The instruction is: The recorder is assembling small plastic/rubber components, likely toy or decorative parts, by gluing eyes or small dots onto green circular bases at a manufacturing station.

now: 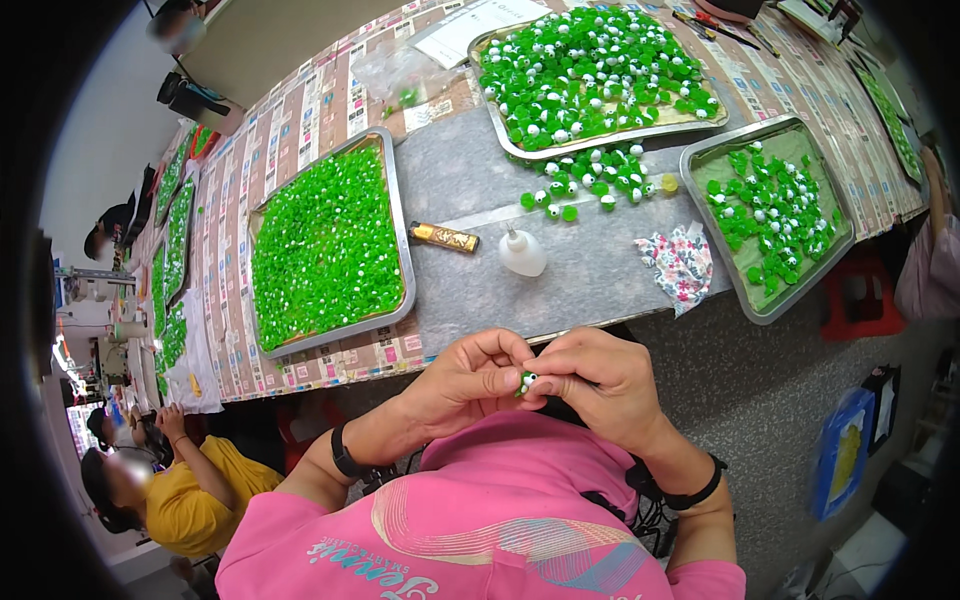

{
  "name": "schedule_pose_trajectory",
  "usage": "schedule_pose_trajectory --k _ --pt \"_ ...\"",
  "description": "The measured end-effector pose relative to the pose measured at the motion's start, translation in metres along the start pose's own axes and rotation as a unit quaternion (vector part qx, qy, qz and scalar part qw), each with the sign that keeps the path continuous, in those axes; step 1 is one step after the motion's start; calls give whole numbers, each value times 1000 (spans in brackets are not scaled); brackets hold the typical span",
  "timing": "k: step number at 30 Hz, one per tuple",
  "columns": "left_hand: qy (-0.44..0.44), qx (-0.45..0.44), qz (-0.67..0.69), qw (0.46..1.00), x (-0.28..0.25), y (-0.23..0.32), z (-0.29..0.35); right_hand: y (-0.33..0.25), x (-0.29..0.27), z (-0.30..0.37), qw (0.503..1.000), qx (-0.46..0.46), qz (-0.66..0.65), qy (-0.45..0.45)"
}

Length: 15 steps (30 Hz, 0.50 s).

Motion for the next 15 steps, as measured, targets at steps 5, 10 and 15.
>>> schedule_pose_trajectory --k 5,10,15 --pt "9 8 -4 1000 -4 -4 3 -3 3 -2 997 -38 61 -14" --pt "7 -4 9 1000 -6 -9 4 0 5 1 998 -19 61 -9" --pt "2 -8 23 1000 -6 -11 5 0 6 1 998 -27 60 -10"
Point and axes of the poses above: each hand's wrist, its own z-axis away from the middle knuckle, its own x-axis out of the palm, y = z × x, the point moved 8 cm from there along -z, towards the middle knuckle, and after that the axes turned 11 degrees about -z, right-handed, at the moved point
